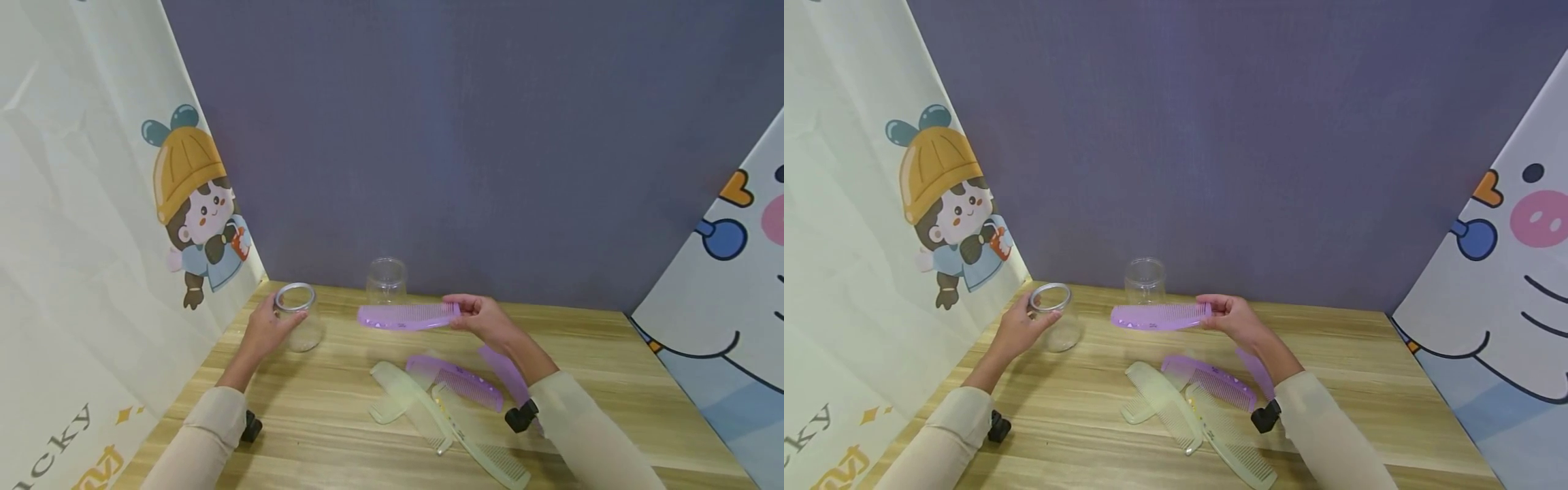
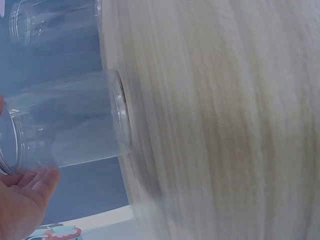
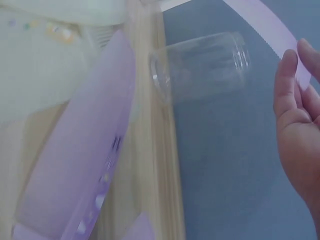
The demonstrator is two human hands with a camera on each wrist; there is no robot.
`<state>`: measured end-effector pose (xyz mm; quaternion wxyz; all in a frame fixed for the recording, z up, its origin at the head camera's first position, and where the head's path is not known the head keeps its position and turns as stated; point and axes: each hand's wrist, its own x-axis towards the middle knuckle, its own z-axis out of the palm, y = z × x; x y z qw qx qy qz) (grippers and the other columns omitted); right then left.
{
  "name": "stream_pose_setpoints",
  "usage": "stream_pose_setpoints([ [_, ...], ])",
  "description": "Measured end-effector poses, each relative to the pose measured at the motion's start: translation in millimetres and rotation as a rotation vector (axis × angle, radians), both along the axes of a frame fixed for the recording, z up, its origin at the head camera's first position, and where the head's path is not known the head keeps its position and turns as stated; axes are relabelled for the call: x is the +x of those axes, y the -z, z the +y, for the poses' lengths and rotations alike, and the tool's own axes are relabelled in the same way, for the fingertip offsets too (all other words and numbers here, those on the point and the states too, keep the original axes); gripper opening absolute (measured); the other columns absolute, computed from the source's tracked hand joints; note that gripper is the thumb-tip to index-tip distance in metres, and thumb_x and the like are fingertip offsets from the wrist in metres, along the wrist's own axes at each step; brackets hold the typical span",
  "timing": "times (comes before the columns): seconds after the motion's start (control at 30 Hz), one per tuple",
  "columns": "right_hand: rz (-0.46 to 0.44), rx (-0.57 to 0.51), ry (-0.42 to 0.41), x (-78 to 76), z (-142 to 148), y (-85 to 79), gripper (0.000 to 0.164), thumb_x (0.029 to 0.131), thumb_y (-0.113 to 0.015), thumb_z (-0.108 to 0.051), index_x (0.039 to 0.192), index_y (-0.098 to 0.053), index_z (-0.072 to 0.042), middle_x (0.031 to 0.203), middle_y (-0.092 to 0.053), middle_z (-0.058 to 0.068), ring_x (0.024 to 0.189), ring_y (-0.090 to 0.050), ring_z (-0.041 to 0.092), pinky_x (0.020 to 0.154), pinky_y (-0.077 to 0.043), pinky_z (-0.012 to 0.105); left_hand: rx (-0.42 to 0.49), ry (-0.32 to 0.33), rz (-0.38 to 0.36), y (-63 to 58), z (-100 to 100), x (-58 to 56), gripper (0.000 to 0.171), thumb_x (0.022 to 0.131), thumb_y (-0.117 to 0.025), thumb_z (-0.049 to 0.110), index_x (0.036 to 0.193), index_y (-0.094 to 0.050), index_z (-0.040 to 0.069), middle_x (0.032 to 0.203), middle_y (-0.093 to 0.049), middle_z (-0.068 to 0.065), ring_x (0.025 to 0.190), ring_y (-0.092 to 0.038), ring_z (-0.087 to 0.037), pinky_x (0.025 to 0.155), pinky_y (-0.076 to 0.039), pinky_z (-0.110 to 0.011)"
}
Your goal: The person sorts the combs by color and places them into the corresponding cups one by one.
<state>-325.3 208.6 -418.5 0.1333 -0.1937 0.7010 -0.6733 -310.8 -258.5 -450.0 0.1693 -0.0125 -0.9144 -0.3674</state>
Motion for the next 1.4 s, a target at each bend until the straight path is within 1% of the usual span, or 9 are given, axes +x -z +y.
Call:
stream_pose_setpoints([
  [0.13,-0.002,0.008,0.012,-4.2,-13,-4.9,0.06,0.091,-0.071,0.003,0.143,-0.044,0.017,0.096,-0.069,-0.008,0.086,-0.064,0.004,0.081,-0.059,0.02,0.013,0.008,0.0,2.1,1,0.6,0.079,0.09,-0.076,0.043,0.141,-0.046,-0.008,0.123,-0.058,-0.028,0.11,-0.058,-0.042,0.094,-0.049,-0.057],
  [0.27,0.005,0.002,0.016,-7.7,-26,-8.9,0.059,0.091,-0.071,0.003,0.143,-0.046,0.016,0.09,-0.067,-0.009,0.082,-0.061,0.003,0.078,-0.058,0.019,0.02,0.018,0.006,1.8,0,3.1,0.08,0.09,-0.077,0.042,0.143,-0.044,-0.007,0.127,-0.058,-0.03,0.114,-0.058,-0.044,0.096,-0.049,-0.058],
  [0.5,-0.011,0.011,0.077,-10.7,-44,-19.9,0.055,0.09,-0.069,0.006,0.141,-0.049,0.014,0.095,-0.069,-0.007,0.086,-0.065,0.005,0.078,-0.058,0.019,0.034,0.031,0.0,-0.2,2,-1.6,0.082,0.089,-0.077,0.043,0.144,-0.043,-0.007,0.131,-0.057,-0.03,0.118,-0.057,-0.045,0.098,-0.048,-0.059],
  [0.63,-0.017,-0.024,0.069,-12.7,-56,-22.0,0.054,0.09,-0.067,0.01,0.141,-0.048,0.017,0.095,-0.069,-0.005,0.087,-0.065,0.005,0.078,-0.058,0.018,0.043,0.023,-0.004,-0.2,3,0.7,0.081,0.089,-0.077,0.042,0.143,-0.043,-0.007,0.131,-0.056,-0.031,0.12,-0.057,-0.046,0.099,-0.048,-0.06],
  [0.77,-0.012,-0.019,0.076,-16.2,-72,-24.4,0.054,0.089,-0.067,0.01,0.14,-0.05,0.016,0.093,-0.068,-0.005,0.085,-0.064,0.005,0.078,-0.058,0.017,0.036,0.013,-0.009,-0.5,2,2.3,0.081,0.089,-0.077,0.042,0.144,-0.043,-0.008,0.132,-0.056,-0.032,0.12,-0.056,-0.046,0.1,-0.048,-0.06],
  [0.9,0.004,-0.008,0.083,-19.0,-84,-27.6,0.053,0.089,-0.069,0.009,0.138,-0.053,0.014,0.092,-0.067,-0.005,0.085,-0.063,0.005,0.076,-0.057,0.017,0.019,0.012,-0.001,-0.8,0,0.9,0.083,0.089,-0.077,0.041,0.145,-0.042,-0.009,0.132,-0.056,-0.032,0.119,-0.056,-0.046,0.1,-0.048,-0.06],
  [1.13,0.02,0.001,0.088,-22.1,-105,-33.3,0.052,0.088,-0.071,0.008,0.137,-0.056,0.012,0.086,-0.065,-0.007,0.08,-0.059,0.005,0.068,-0.053,0.016,0.029,0.007,0.009,0.1,-2,-1.4,0.082,0.088,-0.079,0.039,0.143,-0.044,-0.009,0.128,-0.057,-0.03,0.114,-0.058,-0.043,0.097,-0.049,-0.058],
  [1.27,0.003,-0.035,0.084,-22.5,-118,-35.1,0.051,0.087,-0.07,0.011,0.136,-0.055,0.014,0.084,-0.064,-0.005,0.079,-0.062,0.005,0.069,-0.056,0.016,0.038,0.017,0.008,-0.9,-1,-0.4,0.081,0.088,-0.079,0.04,0.143,-0.044,-0.009,0.125,-0.057,-0.029,0.112,-0.057,-0.042,0.096,-0.049,-0.058],
  [1.4,-0.007,-0.055,0.064,-22.9,-130,-36.5,0.053,0.088,-0.068,0.014,0.138,-0.05,0.018,0.083,-0.063,-0.004,0.077,-0.064,0.005,0.072,-0.059,0.018,0.041,0.02,0.0,-1.1,-1,0.5,0.08,0.089,-0.078,0.04,0.142,-0.044,-0.009,0.122,-0.057,-0.027,0.11,-0.057,-0.04,0.095,-0.05,-0.056],
])
